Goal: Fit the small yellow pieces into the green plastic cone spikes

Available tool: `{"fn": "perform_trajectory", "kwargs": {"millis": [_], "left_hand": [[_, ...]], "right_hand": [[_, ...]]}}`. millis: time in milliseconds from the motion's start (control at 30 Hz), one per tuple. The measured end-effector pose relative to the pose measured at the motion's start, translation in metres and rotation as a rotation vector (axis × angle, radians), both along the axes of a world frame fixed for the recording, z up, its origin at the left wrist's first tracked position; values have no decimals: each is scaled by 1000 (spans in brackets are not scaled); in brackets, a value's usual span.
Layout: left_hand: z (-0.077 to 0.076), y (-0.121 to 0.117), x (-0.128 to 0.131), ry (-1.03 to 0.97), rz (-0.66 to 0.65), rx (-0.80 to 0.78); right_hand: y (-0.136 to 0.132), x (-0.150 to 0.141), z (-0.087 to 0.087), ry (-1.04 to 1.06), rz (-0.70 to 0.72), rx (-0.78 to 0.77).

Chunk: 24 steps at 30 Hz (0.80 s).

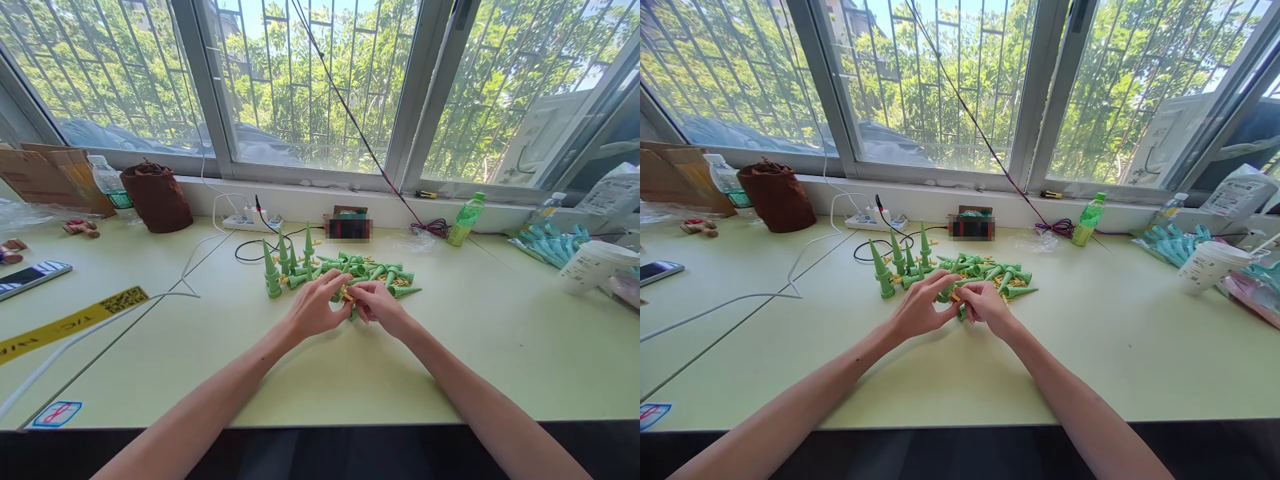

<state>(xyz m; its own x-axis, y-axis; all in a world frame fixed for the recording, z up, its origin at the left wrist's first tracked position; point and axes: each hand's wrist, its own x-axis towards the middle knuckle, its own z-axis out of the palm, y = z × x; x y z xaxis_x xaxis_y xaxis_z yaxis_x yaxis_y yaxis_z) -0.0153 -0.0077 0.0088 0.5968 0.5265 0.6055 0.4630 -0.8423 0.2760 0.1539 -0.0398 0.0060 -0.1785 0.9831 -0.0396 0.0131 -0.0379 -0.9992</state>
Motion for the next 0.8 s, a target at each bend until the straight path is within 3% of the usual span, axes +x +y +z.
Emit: {"fn": "perform_trajectory", "kwargs": {"millis": [433, 800], "left_hand": [[1, 0, 0, -32, -32, -47], [2, 2, -2, 4, -3, -52]], "right_hand": [[2, 1, -2, 73, 14, -3], [-2, 0, 1, -40, -2, 48]]}}
